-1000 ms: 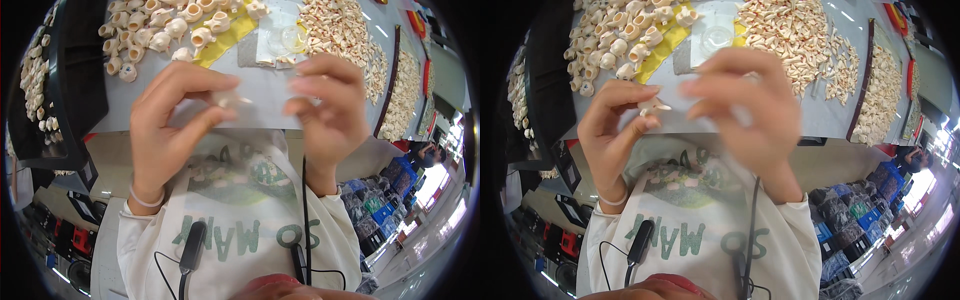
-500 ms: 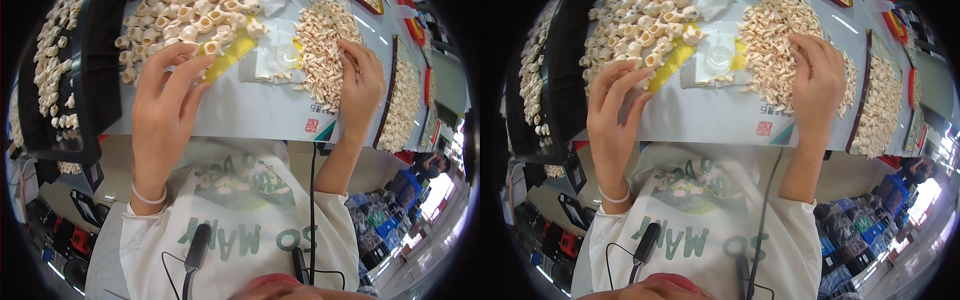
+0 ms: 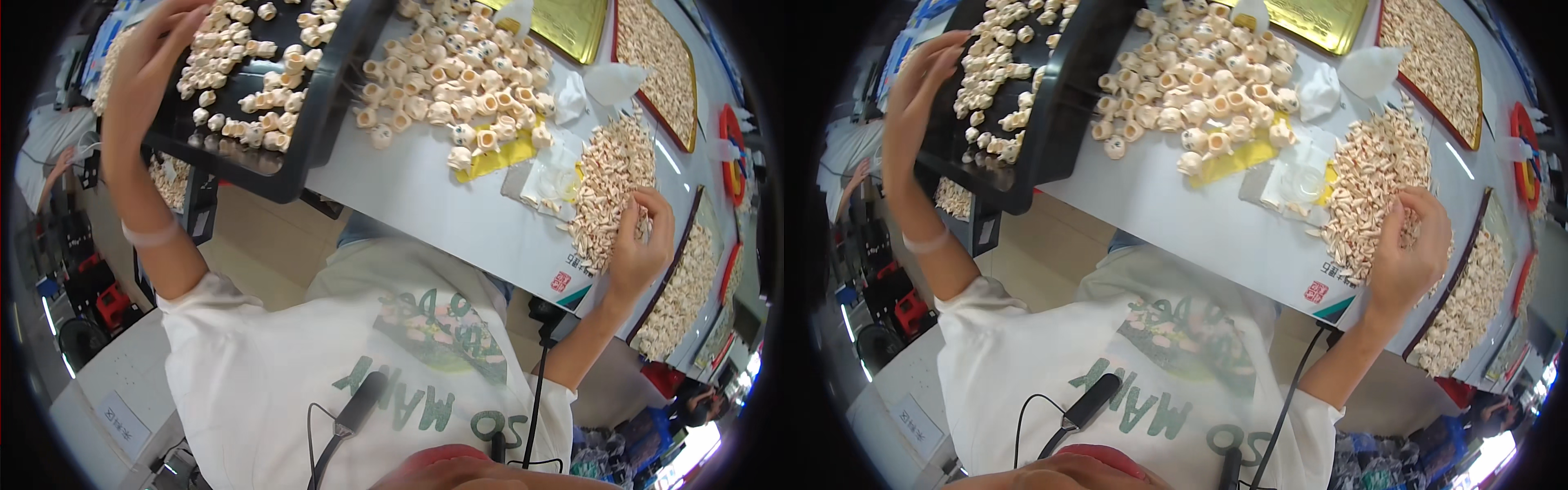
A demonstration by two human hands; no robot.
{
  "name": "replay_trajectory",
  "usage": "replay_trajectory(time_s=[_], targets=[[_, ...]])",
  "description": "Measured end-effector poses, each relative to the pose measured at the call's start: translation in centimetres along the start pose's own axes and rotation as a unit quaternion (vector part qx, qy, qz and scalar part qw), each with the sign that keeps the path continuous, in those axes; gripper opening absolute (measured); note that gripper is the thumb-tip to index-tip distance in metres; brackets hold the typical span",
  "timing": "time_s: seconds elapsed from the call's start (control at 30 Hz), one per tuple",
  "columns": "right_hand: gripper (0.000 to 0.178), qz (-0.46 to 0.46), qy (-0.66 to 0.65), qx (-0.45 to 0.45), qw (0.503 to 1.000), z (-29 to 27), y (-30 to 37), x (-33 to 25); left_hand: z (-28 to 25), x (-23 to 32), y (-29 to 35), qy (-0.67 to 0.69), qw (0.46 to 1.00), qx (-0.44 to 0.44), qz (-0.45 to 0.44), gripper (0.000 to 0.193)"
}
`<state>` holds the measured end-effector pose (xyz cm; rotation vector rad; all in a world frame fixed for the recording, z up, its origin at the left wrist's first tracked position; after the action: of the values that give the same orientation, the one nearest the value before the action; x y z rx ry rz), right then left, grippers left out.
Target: Assembling doll heads by inserting neck joint components.
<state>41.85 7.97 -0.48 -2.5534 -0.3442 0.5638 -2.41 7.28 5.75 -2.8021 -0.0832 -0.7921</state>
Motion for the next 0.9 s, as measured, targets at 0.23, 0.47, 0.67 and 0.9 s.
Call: replay_trajectory(time_s=[0.23,0.47,0.67,0.9], targets=[[0.007,0.111,-0.08,0.034,0.99,-0.1,0.6,2.6,3.8,-13.5,-2.2,-0.29,0.949,-0.117,0.026,0.04],[0.015,0.136,-0.158,0.05,0.977,-0.3,0.7,3.5,5.6,-9.7,-0.9,-0.199,0.955,-0.218,-0.014,0.024],[0.014,0.186,-0.263,0.043,0.946,0.4,1.3,4.5,6.4,-3.8,1.3,-0.057,0.978,-0.197,-0.019,0.017],[0.012,0.204,-0.257,0.044,0.943,-0.3,2.3,5.6,4.5,2.2,2.7,-0.067,0.99,-0.051,0.115,0.02]])
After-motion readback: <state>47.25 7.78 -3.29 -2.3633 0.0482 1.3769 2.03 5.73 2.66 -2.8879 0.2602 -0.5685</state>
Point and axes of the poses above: each hand's wrist, its own y-axis away from the middle knuckle, its own z-axis out of the palm, x = y × z, the point moved 9 cm from there along -y, towards the middle knuckle, and after that the axes turned 1 degree about x, right-handed, at the moved point
